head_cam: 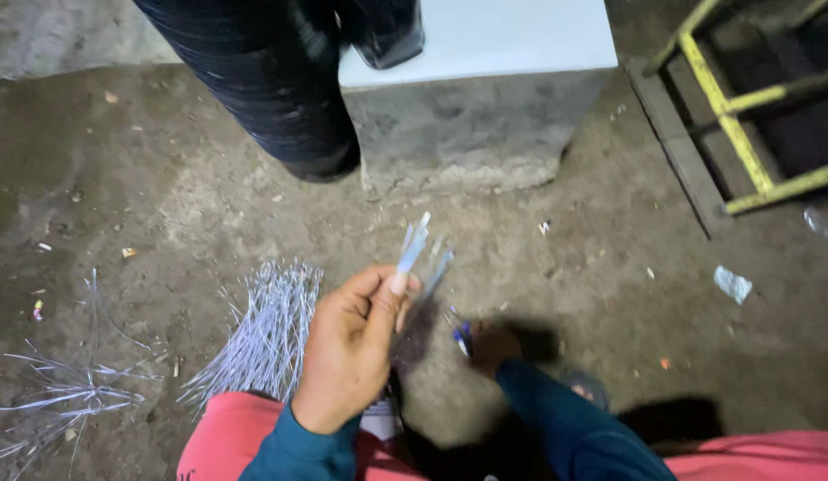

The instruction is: The person sits on the floor and repeatedly bends thin metal wires into loops using both hands. They gather the bent wires into a bundle and continue forming additional loops throughout the clip.

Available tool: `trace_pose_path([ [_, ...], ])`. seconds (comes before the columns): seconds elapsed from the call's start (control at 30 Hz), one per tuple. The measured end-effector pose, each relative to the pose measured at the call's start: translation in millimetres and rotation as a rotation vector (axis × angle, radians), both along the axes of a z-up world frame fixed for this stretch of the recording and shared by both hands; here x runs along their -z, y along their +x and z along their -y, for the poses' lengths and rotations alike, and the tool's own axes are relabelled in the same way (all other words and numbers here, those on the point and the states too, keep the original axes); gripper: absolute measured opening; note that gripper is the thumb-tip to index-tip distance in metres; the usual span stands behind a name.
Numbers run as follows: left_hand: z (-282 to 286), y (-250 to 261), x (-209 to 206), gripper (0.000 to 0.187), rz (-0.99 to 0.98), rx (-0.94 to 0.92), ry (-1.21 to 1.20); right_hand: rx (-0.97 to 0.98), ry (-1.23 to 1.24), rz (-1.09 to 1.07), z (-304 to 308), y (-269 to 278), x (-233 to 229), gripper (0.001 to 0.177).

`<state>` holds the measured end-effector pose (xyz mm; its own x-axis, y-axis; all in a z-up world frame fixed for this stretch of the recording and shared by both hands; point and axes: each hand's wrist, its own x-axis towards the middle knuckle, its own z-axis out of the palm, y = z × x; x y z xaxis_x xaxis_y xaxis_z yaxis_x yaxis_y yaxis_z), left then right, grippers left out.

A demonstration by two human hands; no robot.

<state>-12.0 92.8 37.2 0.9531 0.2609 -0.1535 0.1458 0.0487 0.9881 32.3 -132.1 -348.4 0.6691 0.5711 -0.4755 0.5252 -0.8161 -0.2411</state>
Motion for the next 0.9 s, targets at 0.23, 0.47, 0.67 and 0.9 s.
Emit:
trace_pose_path([
  [0.23,-3,0,1,0.017,-0.027,0.057,0.194,0.301,0.024,-0.168,-1,14,2,0.043],
  [0.47,-6,3,10,0.017,-0.056,0.088,0.072,1.219,0.86,-0.423,13,111,-105,0.021],
  [0.67,-3,4,14,0.019,-0.018,0.138,0.069,0.566,1.052,-0.242,2,107,-295,0.031],
  [0.9,8,0,3,0.02,-0.008,0.2,0.231,0.303,0.849,-0.133,-7,64,-387,0.021],
])
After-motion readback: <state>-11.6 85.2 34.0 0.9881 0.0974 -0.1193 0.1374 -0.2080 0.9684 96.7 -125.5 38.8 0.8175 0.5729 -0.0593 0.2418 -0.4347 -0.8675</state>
